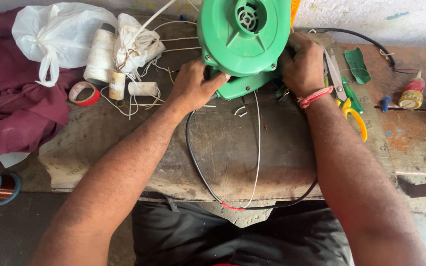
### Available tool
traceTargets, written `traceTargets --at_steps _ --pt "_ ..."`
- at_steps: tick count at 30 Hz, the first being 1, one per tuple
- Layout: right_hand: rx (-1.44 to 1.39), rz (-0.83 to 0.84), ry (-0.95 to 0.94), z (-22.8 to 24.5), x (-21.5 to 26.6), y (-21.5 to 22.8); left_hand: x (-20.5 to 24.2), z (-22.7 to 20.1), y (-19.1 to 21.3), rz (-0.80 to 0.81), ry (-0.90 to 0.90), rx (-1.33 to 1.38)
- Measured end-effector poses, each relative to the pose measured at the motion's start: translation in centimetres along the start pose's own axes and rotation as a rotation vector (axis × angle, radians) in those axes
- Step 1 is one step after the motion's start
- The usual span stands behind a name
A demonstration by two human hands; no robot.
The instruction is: The person assembles a green leaf blower on a workbench. They align the housing halves, insert screws, and tighten them with a screwdriver. Finally, they attach the black nozzle tube to the blower body.
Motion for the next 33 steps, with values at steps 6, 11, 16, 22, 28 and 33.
traceTargets --at_steps 6,11,16,22,28,33 --pt "-0.037 -0.026 -0.170 -1.3 -0.2 -0.2 0.0 0.1 -0.2 0.019 0.022 0.008" --pt "0.050 -0.020 0.014 0.2 0.2 0.1 -0.1 0.0 -0.2 0.017 -0.005 -0.041" --pt "0.107 -0.032 0.017 0.2 0.3 -0.3 0.0 0.2 -0.3 0.019 0.016 -0.016" --pt "0.107 -0.072 0.011 -0.1 0.0 -0.7 0.0 0.1 -0.1 0.007 0.007 -0.012" --pt "0.001 -0.084 -0.186 -2.5 0.3 -0.7 -0.3 0.7 -0.5 0.039 0.052 0.002" --pt "-0.052 -0.293 -0.192 -3.5 1.3 2.2 -0.3 1.5 -0.2 0.064 0.143 0.152"
Point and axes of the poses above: each hand's wrist, its own x-axis away from the middle knuckle, its own y-axis out of the back of the hand, z = x × y, the point moved 8 cm from there along -x, towards the middle knuckle, and after that the axes turned 1 degree about z, right-handed, at the moved point
